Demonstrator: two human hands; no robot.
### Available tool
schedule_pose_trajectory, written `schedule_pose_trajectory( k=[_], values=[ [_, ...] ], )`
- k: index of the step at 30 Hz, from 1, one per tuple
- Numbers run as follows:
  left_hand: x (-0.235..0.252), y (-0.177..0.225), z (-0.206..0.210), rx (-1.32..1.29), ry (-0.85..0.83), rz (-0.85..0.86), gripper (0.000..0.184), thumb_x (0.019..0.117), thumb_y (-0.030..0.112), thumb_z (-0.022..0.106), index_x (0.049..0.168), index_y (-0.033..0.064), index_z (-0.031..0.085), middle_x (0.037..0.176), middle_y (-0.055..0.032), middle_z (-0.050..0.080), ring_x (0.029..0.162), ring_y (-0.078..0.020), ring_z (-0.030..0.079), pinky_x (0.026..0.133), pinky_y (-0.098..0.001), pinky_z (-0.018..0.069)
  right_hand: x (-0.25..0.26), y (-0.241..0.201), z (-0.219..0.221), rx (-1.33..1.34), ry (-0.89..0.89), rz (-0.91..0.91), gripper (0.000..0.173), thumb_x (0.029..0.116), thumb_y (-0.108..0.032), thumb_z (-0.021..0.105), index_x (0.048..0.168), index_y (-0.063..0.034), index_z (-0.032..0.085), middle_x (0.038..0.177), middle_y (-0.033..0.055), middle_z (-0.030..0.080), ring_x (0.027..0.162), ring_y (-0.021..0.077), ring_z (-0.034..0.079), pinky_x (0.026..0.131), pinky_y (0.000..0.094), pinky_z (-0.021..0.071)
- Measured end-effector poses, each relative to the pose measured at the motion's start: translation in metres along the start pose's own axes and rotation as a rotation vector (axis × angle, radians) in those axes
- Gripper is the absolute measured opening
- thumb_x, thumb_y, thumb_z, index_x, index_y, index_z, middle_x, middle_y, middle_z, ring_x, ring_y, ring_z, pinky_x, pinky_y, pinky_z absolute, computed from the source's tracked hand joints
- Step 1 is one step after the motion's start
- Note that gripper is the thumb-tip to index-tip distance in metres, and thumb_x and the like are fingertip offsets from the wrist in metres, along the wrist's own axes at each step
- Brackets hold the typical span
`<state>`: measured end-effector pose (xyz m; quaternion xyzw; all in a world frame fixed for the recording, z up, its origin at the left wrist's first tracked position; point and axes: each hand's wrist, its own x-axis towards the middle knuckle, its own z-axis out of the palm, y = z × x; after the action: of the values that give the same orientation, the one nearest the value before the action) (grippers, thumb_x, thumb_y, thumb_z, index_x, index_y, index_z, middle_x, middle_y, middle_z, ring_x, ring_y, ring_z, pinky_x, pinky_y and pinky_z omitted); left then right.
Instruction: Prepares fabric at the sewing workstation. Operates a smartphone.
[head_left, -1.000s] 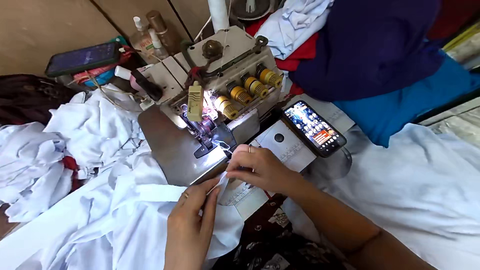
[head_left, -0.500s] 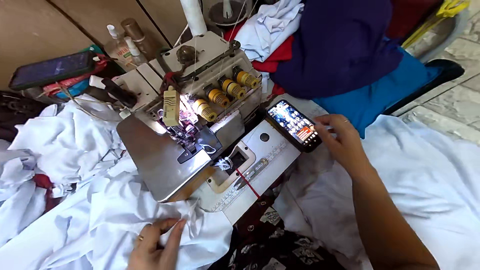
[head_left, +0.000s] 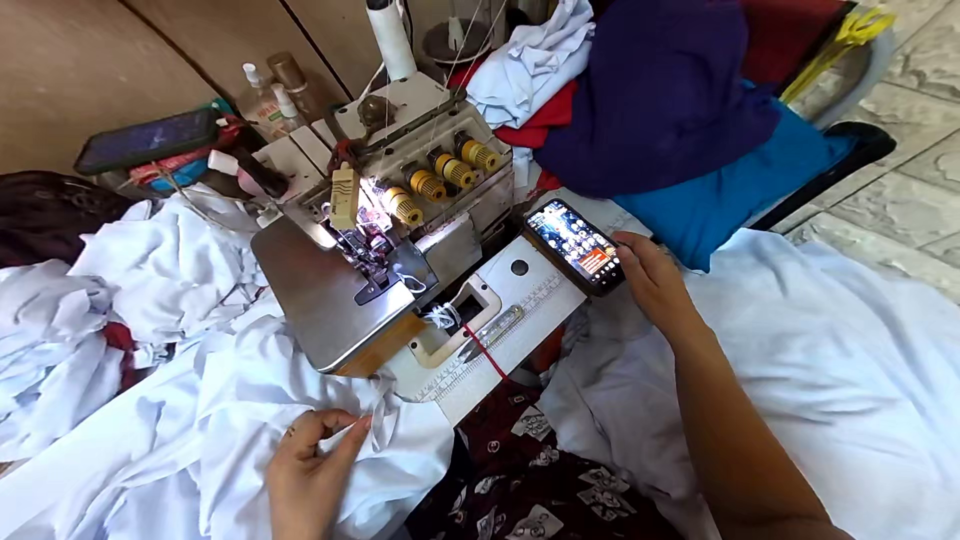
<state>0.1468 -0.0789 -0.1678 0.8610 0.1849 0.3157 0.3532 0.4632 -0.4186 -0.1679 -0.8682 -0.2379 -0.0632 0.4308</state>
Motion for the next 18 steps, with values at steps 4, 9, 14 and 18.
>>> schedule_pose_trajectory(
  k=[4, 9, 14, 18],
  values=[
    [0.001, -0.004, -0.001, 0.017, -0.037, 0.055, 0.030, 0.0899, 0.036, 0.072, 0.084, 0.0063, 0.073, 0.079, 0.0047, 0.067, 0.082, 0.0068, 0.058, 0.078, -0.0125, 0.0459, -0.001, 0.003, 0.000, -0.035, 0.012, -0.007, 0.048, 0.1093, -0.027, 0.035, 0.139, 0.0040, 0.056, 0.125, 0.0258, 0.065, 0.119, 0.0394, 0.062, 0.101, 0.0579, 0.0460],
    [0.002, 0.003, 0.000, 0.089, -0.054, 0.028, 0.034, 0.0981, 0.028, 0.061, 0.091, -0.0023, 0.074, 0.087, -0.0061, 0.072, 0.087, 0.0012, 0.063, 0.085, -0.0168, 0.0484, 0.002, 0.002, 0.001, -0.116, 0.000, 0.010, 0.048, 0.1097, -0.030, 0.036, 0.138, 0.0006, 0.058, 0.124, 0.0245, 0.066, 0.118, 0.0436, 0.062, 0.100, 0.0654, 0.0433],
    [0.001, 0.002, -0.001, 0.119, -0.070, 0.026, 0.033, 0.0981, 0.030, 0.062, 0.091, 0.0006, 0.074, 0.085, -0.0049, 0.072, 0.085, 0.0001, 0.063, 0.082, -0.0176, 0.0488, 0.008, -0.007, -0.002, -0.222, -0.034, 0.050, 0.050, 0.1074, -0.038, 0.044, 0.138, -0.0017, 0.060, 0.122, 0.0251, 0.067, 0.117, 0.0490, 0.060, 0.098, 0.0740, 0.0374],
    [-0.001, 0.000, 0.000, 0.100, -0.048, 0.051, 0.039, 0.0973, 0.041, 0.064, 0.089, 0.0037, 0.074, 0.079, -0.0010, 0.067, 0.078, 0.0026, 0.057, 0.075, -0.0151, 0.0455, 0.013, -0.020, 0.003, -0.306, -0.135, 0.026, 0.085, 0.0867, -0.058, 0.071, 0.148, -0.0022, 0.050, 0.137, 0.0284, 0.059, 0.128, 0.0528, 0.052, 0.100, 0.0761, 0.0339]
  ],
)
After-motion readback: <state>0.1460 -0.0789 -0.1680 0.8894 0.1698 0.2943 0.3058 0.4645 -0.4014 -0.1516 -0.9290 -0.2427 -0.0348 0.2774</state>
